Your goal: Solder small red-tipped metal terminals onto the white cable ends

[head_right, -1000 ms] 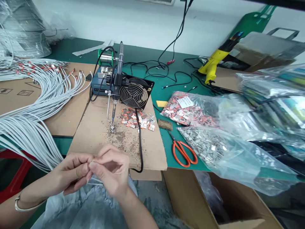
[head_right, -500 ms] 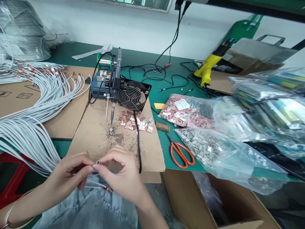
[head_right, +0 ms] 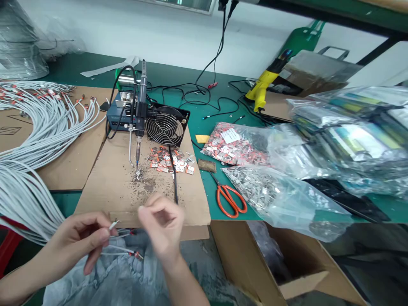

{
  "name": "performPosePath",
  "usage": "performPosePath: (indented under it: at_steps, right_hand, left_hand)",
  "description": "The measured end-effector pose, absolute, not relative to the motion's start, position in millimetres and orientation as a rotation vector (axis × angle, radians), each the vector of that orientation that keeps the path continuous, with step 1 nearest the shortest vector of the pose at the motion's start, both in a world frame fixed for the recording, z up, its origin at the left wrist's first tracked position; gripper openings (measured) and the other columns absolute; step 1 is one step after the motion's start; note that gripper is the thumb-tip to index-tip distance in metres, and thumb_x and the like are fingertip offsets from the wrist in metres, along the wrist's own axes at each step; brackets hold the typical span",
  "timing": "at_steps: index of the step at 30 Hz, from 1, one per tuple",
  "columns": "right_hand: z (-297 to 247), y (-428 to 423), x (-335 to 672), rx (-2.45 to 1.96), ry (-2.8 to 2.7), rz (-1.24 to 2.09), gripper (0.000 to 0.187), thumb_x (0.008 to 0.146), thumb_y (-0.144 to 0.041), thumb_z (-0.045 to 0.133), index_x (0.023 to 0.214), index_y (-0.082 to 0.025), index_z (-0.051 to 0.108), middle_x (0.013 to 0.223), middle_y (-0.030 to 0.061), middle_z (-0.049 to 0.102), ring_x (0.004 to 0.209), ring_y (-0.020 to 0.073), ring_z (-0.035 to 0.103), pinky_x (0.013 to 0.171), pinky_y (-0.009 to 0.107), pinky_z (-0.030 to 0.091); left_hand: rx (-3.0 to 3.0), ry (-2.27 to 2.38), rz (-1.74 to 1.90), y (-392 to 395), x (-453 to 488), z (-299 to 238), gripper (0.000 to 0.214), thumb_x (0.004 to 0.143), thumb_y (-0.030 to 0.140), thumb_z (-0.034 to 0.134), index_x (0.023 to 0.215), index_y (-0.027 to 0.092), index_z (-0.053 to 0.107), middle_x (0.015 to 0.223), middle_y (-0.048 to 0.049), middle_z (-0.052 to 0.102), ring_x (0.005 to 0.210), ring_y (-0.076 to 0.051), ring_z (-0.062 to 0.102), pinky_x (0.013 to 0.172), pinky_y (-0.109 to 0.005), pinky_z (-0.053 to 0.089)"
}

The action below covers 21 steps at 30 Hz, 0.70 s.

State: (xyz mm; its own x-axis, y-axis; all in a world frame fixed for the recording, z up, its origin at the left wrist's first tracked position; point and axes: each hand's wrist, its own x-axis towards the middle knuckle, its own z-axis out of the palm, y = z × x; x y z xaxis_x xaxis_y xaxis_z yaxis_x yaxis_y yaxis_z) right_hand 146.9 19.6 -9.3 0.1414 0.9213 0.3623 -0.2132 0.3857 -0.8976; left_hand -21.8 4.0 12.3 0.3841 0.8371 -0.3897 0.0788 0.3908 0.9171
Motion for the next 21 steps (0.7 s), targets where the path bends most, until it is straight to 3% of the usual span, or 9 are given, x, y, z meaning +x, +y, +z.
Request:
performPosePath:
  at_steps: [3, 6, 8, 14, 21]
  right_hand:
    - [-1.0, 39.9, 192.2, -1.077, -1.31, 0.728, 0.016, 0.081, -0.023, 0.059, 0.065, -0.021, 0.055, 0.058, -0.0018, 0.051, 0.055, 0.0139, 0.046, 0.052, 0.027, 0.037]
    - [9.2, 68.2, 238.9, -1.575, -1.728, 0.251, 0.012, 0.084, -0.026, 0.054, 0.079, -0.02, 0.063, 0.071, 0.0042, 0.063, 0.061, 0.0172, 0.049, 0.059, 0.031, 0.039]
    - [12.9, 88.2, 259.3, -1.681, -1.857, 0.199, 0.012, 0.081, -0.025, 0.056, 0.081, -0.018, 0.066, 0.079, 0.0074, 0.067, 0.067, 0.0204, 0.053, 0.063, 0.033, 0.039]
    - [12.7, 128.9, 272.9, -1.75, -2.146, 0.387, 0.004, 0.074, -0.023, 0.064, 0.072, -0.019, 0.065, 0.07, 0.0039, 0.068, 0.066, 0.0208, 0.06, 0.061, 0.029, 0.039]
    - [16.7, 138.0, 271.4, -1.744, -2.264, 0.623, 0.004, 0.074, -0.021, 0.061, 0.071, -0.021, 0.061, 0.059, -0.0013, 0.066, 0.051, 0.0152, 0.058, 0.047, 0.025, 0.038]
  left_hand:
    - [1.068, 1.134, 0.629, 9.8, -37.3, 9.9, 0.04, 0.073, 0.054, 0.063, 0.067, 0.015, 0.058, 0.038, 0.0052, 0.047, 0.031, -0.006, 0.042, 0.038, -0.017, 0.031]
    - [1.073, 1.176, 0.616, 23.2, -49.6, 8.9, 0.042, 0.07, 0.058, 0.064, 0.077, 0.017, 0.061, 0.036, 0.0072, 0.043, 0.03, -0.006, 0.037, 0.035, -0.015, 0.026]
    - [1.098, 1.2, 0.606, 34.4, -53.7, 10.7, 0.044, 0.068, 0.059, 0.065, 0.084, 0.018, 0.061, 0.035, 0.0082, 0.042, 0.03, -0.006, 0.036, 0.034, -0.015, 0.024]
    - [1.245, 1.309, 0.459, 69.6, -50.4, 21.1, 0.034, 0.074, 0.05, 0.062, 0.083, 0.017, 0.061, 0.034, 0.0071, 0.046, 0.029, -0.006, 0.035, 0.031, -0.013, 0.028]
    - [1.326, 1.123, 0.284, 127.1, -32.0, 24.6, 0.019, 0.077, 0.033, 0.062, 0.072, 0.015, 0.057, 0.041, 0.0072, 0.047, 0.03, -0.007, 0.044, 0.03, -0.013, 0.034]
